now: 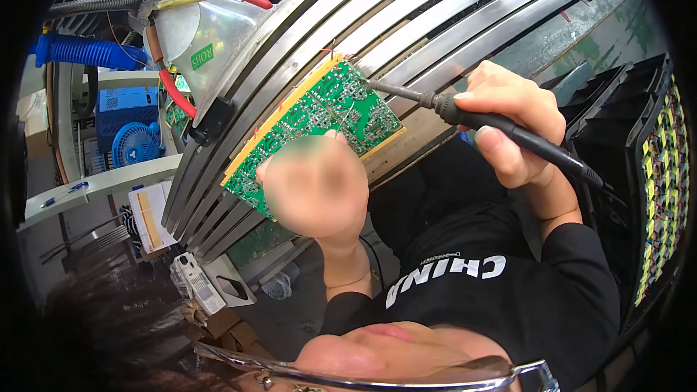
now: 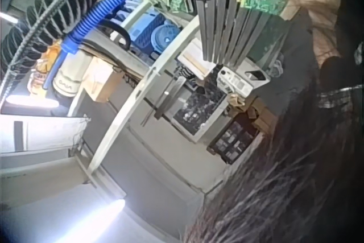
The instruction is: Soldering electronic components onto a printed circuit board at a manual assembly station.
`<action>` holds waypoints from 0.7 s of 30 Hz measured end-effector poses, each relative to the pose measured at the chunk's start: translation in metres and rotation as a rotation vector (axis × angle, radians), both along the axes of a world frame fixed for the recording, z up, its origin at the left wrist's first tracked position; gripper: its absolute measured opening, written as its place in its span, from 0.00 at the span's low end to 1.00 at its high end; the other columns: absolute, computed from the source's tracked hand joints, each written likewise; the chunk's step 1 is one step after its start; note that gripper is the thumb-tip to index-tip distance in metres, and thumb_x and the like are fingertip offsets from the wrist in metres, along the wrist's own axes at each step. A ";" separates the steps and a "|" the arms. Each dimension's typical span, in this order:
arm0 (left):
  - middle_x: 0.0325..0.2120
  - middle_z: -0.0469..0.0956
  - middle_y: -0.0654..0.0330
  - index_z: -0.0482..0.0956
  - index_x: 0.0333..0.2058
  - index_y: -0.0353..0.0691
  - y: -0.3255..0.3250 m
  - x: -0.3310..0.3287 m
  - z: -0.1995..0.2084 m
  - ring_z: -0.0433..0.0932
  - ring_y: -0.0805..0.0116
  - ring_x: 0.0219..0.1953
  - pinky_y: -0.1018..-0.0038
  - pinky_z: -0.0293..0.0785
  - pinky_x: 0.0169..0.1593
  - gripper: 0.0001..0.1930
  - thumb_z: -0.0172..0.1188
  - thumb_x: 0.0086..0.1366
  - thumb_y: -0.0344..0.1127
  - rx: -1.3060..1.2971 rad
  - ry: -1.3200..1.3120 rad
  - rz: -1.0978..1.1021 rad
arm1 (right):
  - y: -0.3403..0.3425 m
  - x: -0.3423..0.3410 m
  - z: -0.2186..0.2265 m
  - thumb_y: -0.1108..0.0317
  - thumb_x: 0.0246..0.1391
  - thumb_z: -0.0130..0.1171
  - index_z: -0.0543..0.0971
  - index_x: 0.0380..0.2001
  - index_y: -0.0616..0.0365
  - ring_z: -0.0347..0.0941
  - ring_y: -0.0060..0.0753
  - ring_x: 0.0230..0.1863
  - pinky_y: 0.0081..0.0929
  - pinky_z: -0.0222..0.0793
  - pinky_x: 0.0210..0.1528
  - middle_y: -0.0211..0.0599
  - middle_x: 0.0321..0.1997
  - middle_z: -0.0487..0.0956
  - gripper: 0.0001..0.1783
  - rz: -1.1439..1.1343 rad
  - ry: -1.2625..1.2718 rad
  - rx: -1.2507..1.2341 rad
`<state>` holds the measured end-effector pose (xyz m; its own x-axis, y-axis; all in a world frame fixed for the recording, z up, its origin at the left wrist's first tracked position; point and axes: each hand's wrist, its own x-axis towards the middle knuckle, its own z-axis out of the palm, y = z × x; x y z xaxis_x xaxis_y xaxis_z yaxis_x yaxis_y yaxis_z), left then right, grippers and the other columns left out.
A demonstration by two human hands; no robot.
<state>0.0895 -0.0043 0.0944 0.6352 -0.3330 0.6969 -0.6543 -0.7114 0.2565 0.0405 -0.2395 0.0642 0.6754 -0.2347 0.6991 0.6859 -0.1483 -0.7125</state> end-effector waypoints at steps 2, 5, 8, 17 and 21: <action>0.27 0.66 0.66 0.85 0.35 0.46 -0.010 0.009 -0.003 0.73 0.65 0.35 0.64 0.70 0.47 0.10 0.72 0.54 0.25 -0.034 -0.035 -0.022 | -0.002 -0.001 0.005 0.72 0.50 0.58 0.82 0.43 0.66 0.68 0.36 0.27 0.32 0.67 0.34 0.43 0.30 0.80 0.16 0.007 0.007 -0.116; 0.26 0.64 0.67 0.85 0.34 0.46 -0.016 0.016 -0.004 0.72 0.66 0.33 0.64 0.69 0.47 0.10 0.71 0.53 0.24 -0.064 -0.057 -0.031 | -0.001 0.001 0.007 0.72 0.49 0.59 0.82 0.41 0.66 0.68 0.36 0.26 0.32 0.67 0.33 0.42 0.29 0.80 0.15 0.004 0.007 -0.173; 0.26 0.65 0.67 0.85 0.34 0.46 -0.018 0.017 -0.005 0.72 0.67 0.32 0.64 0.69 0.47 0.11 0.70 0.52 0.24 -0.104 -0.069 -0.028 | 0.001 0.002 0.005 0.71 0.49 0.59 0.83 0.39 0.66 0.68 0.36 0.25 0.32 0.67 0.33 0.42 0.29 0.80 0.14 -0.011 -0.010 -0.179; 0.26 0.65 0.67 0.85 0.34 0.46 -0.021 0.020 -0.006 0.71 0.67 0.31 0.65 0.67 0.47 0.11 0.71 0.53 0.24 -0.064 -0.098 -0.001 | -0.001 0.005 0.004 0.71 0.47 0.61 0.83 0.39 0.67 0.69 0.36 0.25 0.31 0.68 0.32 0.41 0.29 0.80 0.15 -0.014 -0.018 -0.269; 0.26 0.65 0.67 0.85 0.35 0.46 -0.024 0.019 -0.002 0.71 0.67 0.32 0.66 0.67 0.47 0.11 0.70 0.53 0.24 -0.027 -0.086 0.008 | 0.001 0.005 0.005 0.71 0.47 0.61 0.84 0.39 0.67 0.69 0.36 0.25 0.31 0.68 0.31 0.41 0.29 0.80 0.16 -0.027 -0.037 -0.302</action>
<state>0.1085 -0.0278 0.0921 0.5750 -0.3086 0.7577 -0.6692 -0.7102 0.2185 0.0453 -0.2387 0.0690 0.6444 -0.0298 0.7641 0.7037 -0.3681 -0.6078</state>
